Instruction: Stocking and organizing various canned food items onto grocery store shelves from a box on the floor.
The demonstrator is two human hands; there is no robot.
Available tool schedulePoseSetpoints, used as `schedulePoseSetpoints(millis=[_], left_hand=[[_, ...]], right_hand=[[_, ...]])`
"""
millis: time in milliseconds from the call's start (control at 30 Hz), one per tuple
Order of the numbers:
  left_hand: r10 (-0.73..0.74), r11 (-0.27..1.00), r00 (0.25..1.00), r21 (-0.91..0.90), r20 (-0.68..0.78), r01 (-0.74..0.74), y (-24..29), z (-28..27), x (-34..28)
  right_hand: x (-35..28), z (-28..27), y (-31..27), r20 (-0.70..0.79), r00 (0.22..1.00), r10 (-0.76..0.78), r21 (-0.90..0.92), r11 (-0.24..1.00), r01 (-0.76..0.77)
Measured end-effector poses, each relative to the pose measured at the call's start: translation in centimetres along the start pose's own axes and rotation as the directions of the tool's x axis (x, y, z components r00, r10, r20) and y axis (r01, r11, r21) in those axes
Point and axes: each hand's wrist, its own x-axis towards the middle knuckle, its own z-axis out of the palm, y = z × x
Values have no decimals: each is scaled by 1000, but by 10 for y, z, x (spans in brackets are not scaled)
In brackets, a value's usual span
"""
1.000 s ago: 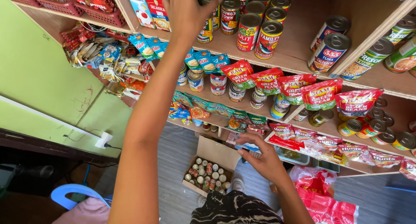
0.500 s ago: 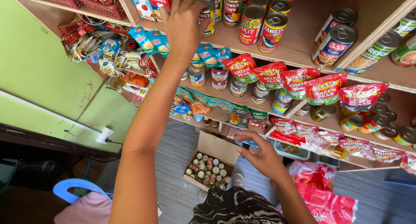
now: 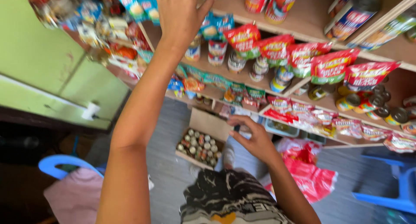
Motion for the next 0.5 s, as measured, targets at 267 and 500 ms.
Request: schedulePoseSetpoints(millis=[267,500], left_hand=[[-339,832,924,-404,174,381,83,-81,-200],[-696,508,562,-248,446,825,110,-102,-411]], right_hand=[[-1,51,53,35,999,14,-36,999,-13],[-25,127,132,177,964,199,30,978,-207]])
